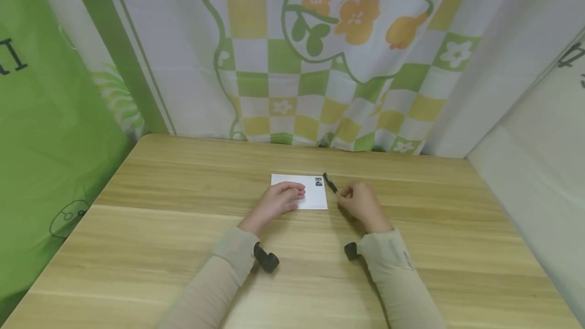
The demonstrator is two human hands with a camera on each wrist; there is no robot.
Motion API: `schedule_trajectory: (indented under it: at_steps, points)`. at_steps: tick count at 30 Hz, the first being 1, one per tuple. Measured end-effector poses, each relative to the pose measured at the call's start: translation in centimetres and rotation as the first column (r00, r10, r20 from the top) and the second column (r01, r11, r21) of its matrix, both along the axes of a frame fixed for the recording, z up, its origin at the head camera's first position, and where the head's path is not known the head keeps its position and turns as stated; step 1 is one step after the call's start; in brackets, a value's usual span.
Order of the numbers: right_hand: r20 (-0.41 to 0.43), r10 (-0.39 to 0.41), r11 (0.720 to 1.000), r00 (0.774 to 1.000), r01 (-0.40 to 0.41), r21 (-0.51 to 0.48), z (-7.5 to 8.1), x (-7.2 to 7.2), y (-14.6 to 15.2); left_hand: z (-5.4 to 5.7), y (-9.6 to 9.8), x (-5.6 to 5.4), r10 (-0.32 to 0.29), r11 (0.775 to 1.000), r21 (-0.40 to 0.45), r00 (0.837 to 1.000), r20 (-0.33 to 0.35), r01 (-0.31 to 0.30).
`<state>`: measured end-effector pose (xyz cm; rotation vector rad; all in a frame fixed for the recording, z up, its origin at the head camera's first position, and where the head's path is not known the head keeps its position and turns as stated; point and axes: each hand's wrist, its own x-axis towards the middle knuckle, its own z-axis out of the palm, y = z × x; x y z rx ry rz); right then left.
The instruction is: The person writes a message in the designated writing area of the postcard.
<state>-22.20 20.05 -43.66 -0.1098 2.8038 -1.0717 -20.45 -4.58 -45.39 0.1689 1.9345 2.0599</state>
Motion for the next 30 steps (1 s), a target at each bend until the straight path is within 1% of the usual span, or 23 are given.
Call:
schedule_trajectory:
  at_steps: [2,7,14,20,24,28,30]
  points:
    - [-0.010,-0.001,1.000,1.000,0.001,-0.004,0.0,-0.1,0.2,0.0,0.0,0.0,-0.007,1.000,0.003,1.000,0.013,0.007]
    - [-0.020,0.003,1.000,1.000,-0.003,-0.020,0.4,-0.2,0.7,0.3,0.0,0.0,-0.027,1.000,0.002,1.000,0.007,0.027]
    - [0.001,0.053,0.991,0.999,-0.053,-0.121,1.3,0.1,0.6,0.6,0.1,0.1,-0.015,0.999,0.048,1.000,0.023,0.014]
    - [0.030,0.080,0.983,0.996,-0.074,-0.168,2.0,0.7,0.1,0.8,-0.1,0.3,-0.018,0.996,0.086,0.999,0.035,0.015]
    - [0.024,0.147,0.969,0.989,-0.140,-0.205,2.3,1.0,-0.4,0.9,-0.5,0.5,-0.012,0.993,0.118,0.998,0.055,0.006]
    - [-0.033,0.236,0.950,0.971,-0.238,-0.204,2.4,1.3,-0.7,0.9,-0.8,0.5,0.013,0.990,0.142,0.998,0.063,-0.022]
    - [-0.064,0.280,0.939,0.958,-0.287,-0.190,2.3,1.4,-0.8,0.9,-1.0,0.5,0.015,0.989,0.146,0.998,0.055,-0.023]
